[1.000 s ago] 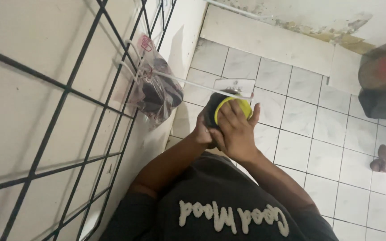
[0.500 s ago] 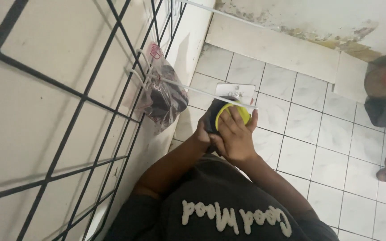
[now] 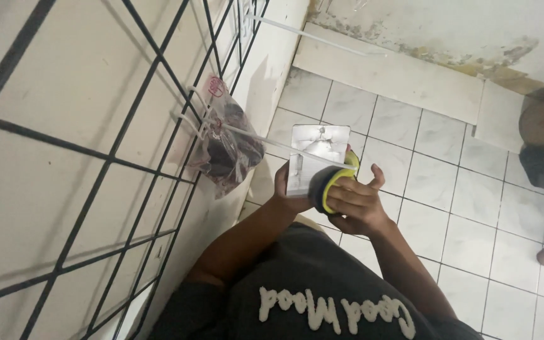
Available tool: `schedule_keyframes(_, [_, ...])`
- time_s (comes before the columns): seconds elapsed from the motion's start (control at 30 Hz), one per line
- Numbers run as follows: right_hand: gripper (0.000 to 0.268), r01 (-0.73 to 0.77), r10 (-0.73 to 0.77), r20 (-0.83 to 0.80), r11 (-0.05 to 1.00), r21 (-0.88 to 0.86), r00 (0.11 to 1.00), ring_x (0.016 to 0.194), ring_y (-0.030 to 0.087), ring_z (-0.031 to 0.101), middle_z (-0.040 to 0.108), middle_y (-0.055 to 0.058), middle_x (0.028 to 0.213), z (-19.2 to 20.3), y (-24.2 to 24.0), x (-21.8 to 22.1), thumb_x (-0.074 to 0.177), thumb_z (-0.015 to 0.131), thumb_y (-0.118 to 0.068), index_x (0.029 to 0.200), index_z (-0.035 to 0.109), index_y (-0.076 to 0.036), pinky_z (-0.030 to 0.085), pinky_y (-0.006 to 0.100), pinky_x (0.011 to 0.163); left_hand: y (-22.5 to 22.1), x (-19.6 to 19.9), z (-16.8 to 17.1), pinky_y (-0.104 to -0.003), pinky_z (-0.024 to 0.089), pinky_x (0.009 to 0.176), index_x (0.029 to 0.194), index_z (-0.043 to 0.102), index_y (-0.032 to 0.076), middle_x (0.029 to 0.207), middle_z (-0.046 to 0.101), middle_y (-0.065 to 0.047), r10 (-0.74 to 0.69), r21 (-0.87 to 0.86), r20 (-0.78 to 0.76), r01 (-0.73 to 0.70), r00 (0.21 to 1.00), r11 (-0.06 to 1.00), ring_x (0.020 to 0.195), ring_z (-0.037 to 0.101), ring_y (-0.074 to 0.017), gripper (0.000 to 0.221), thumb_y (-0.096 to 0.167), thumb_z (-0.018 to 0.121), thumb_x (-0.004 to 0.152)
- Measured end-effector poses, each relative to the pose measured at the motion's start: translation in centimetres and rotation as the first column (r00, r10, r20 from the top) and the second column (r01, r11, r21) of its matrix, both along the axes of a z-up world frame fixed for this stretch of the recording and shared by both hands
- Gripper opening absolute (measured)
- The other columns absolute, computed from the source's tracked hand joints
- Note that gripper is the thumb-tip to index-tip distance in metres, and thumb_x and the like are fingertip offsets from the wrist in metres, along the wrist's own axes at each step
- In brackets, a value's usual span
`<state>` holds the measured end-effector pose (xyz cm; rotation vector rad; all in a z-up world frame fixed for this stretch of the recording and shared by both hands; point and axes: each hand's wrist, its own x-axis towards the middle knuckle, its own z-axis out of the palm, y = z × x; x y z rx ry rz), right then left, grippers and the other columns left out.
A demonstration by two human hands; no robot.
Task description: Cleaning and inspecting packaged automotive spare parts.
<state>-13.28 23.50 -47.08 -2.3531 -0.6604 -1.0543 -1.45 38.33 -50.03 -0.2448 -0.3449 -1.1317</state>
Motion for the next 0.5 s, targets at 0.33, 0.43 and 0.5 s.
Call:
schedule_keyframes(0.33, [0.014, 0.066, -0.066, -0.014, 0.997, -0.038, 0.998, 0.12, 0.025, 0.063, 0.074, -0.004, 0.111, 1.1, -1.3, 0.3, 0.079, 0.078, -0.029, 0.089, 0.073, -0.02, -0.001, 0.064, 0.122, -1.0, -0.3, 2.3, -0.063, 0.029, 0.12, 0.152, 0.044, -0.003, 0.151, 0.045, -0.034, 0.124, 0.15, -0.121, -0.105, 0.985, 0.983, 0.14, 0.044, -0.0511, 0.08, 0.056, 0.049, 0.098])
schedule_keyframes(0.43, [0.024, 0.145, -0.147, -0.041, 0.988, -0.055, 0.988, 0.122, 0.031, 0.061, 0.073, 0.0, 0.116, 0.8, 0.7, -0.1, 0.084, 0.076, -0.04, 0.093, 0.072, -0.019, -0.003, 0.069, 0.119, -1.2, -0.9, 1.7, -0.062, 0.032, 0.116, 0.15, 0.044, -0.002, 0.147, 0.045, -0.034, 0.252, 0.245, -0.009, -0.243, 0.968, 0.939, 0.136, 0.044, -0.0503, 0.08, 0.058, 0.049, 0.097])
schedule_keyframes(0.5, [0.032, 0.198, -0.201, -0.064, 0.978, -0.061, 0.977, 0.121, 0.034, 0.061, 0.072, 0.002, 0.119, 1.2, 1.7, -0.3, 0.085, 0.076, -0.046, 0.097, 0.072, -0.017, -0.003, 0.073, 0.117, -1.2, -1.3, 1.3, -0.06, 0.034, 0.113, 0.147, 0.046, -0.002, 0.142, 0.047, -0.032, 0.308, 0.271, 0.085, -0.319, 0.948, 0.908, 0.131, 0.045, -0.0479, 0.076, 0.055, 0.051, 0.096])
